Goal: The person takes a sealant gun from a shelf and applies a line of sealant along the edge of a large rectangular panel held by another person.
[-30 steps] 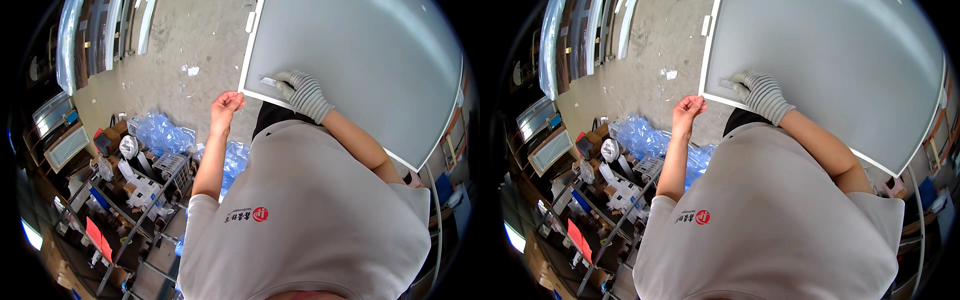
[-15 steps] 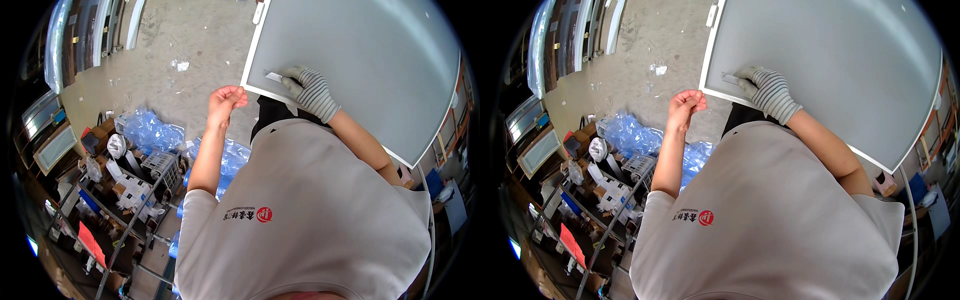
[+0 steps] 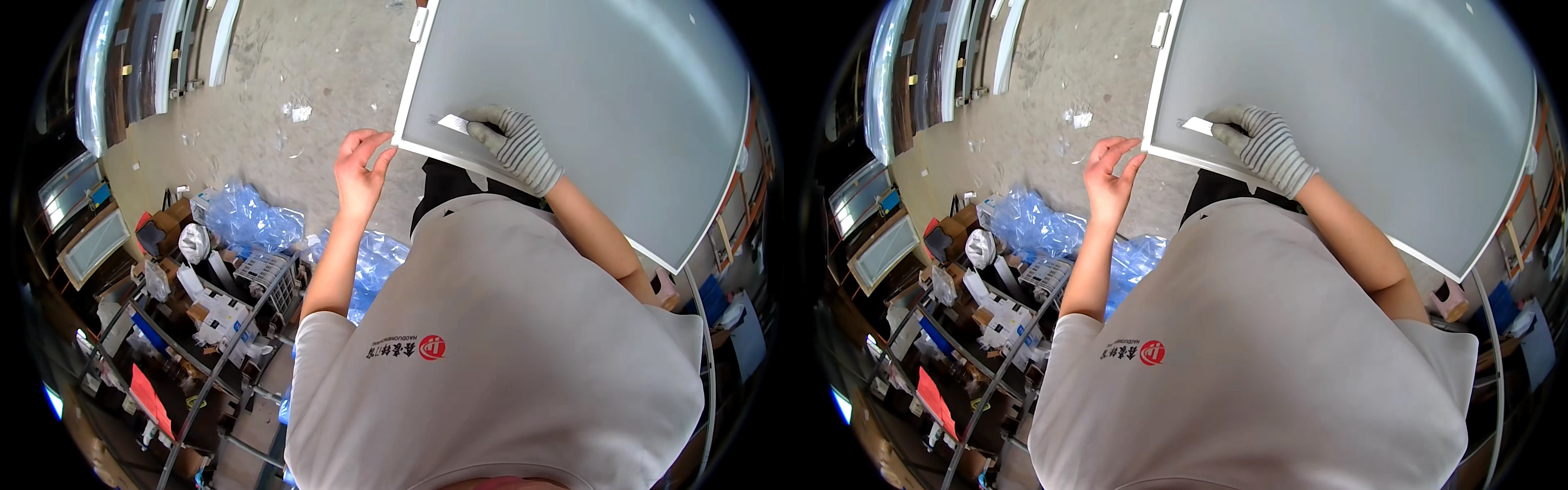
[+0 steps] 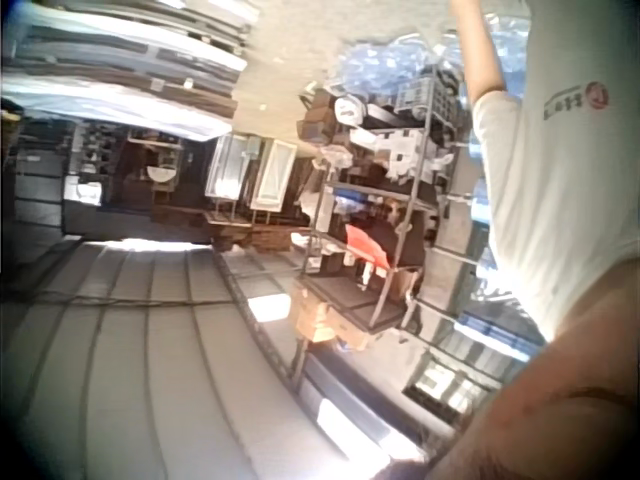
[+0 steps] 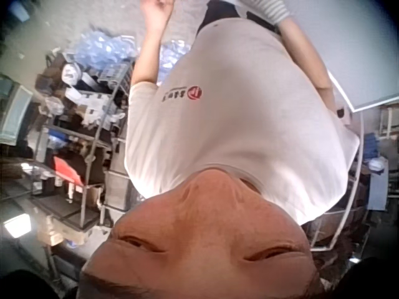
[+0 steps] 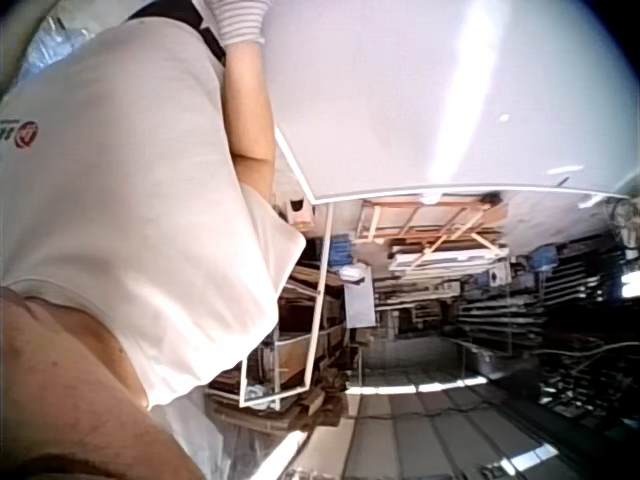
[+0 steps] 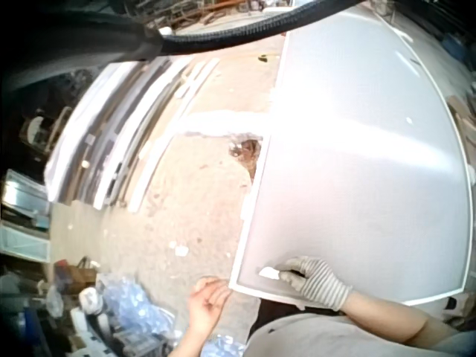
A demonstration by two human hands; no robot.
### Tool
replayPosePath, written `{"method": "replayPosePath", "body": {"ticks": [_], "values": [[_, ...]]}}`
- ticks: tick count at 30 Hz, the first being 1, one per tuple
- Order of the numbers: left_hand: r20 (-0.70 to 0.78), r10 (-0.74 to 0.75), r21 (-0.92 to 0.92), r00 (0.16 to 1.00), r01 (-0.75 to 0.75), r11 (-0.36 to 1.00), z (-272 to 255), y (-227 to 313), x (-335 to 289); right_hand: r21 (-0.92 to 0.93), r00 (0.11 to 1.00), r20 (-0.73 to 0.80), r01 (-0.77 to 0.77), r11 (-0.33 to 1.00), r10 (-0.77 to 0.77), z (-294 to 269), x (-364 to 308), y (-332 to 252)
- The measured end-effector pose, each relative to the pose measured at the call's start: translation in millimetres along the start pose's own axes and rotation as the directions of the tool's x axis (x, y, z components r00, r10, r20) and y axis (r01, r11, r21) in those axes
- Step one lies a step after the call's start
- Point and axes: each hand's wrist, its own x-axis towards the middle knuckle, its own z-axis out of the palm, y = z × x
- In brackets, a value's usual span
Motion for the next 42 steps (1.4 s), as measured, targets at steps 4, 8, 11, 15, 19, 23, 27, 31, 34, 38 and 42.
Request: {"method": "replayPosePath", "body": {"ticks": [4, 8, 11, 15, 19, 23, 27, 31, 34, 38, 42], "values": [[0.275, 0.156, 0.085, 0.949, -0.186, 0.979, -7.4, 5.3, 21.2, 0.069, 1.000, 0.014, -0.001, 0.998, 0.000, -6.3, -3.0, -0.7], [0.514, 0.264, 0.050, 0.816, -0.336, 0.941, -13.1, -0.4, 48.1, 0.135, 1.000, 0.004, -0.010, 0.991, 0.010, -11.1, -6.1, 9.2], [0.620, 0.349, 0.029, 0.702, -0.465, 0.885, -13.7, 1.0, 64.0, 0.171, 1.000, -0.023, -0.010, 0.985, 0.014, -21.6, -10.9, 12.2], [0.646, 0.467, 0.060, 0.604, -0.650, 0.758, -5.2, 10.1, 63.6, 0.178, 0.995, -0.092, -0.021, 0.984, 0.038, -36.3, -15.8, 20.8], [0.574, 0.587, 0.061, 0.571, -0.744, 0.665, 28.0, 20.5, 65.7, 0.322, 0.966, -0.193, -0.103, 0.941, 0.172, -55.0, -22.5, 28.0], [0.312, 0.793, -0.032, 0.523, -0.828, 0.559, 72.1, 66.4, 86.1, 0.328, 0.930, -0.312, -0.089, 0.941, 0.197, -79.4, -21.9, 41.2], [-0.004, 0.924, -0.029, 0.382, -0.924, 0.381, 60.7, 131.8, 98.8, 0.302, 0.848, -0.515, 0.046, 0.952, 0.122, -109.2, -19.5, 54.3], [0.000, 0.925, -0.260, 0.380, -0.893, 0.367, 42.9, 141.1, 81.7, 0.224, 0.851, -0.520, 0.060, 0.973, 0.068, -133.3, -21.5, 50.7], [0.188, 0.604, -0.546, 0.774, -0.429, 0.719, 29.6, 130.2, 33.4, -0.031, 0.893, -0.449, 0.015, 0.999, -0.027, -127.8, -19.6, 59.2], [0.770, -0.044, -0.520, 0.637, 0.665, 0.535, 16.4, 88.9, -11.9, -0.318, 0.967, -0.233, 0.027, 0.948, -0.106, -102.9, -11.8, 46.5], [0.793, -0.410, -0.075, 0.450, 0.741, 0.667, 18.6, 20.0, -60.5, -0.498, 0.967, 0.107, 0.252, 0.830, -0.229, -60.2, -14.8, 11.0]]}}
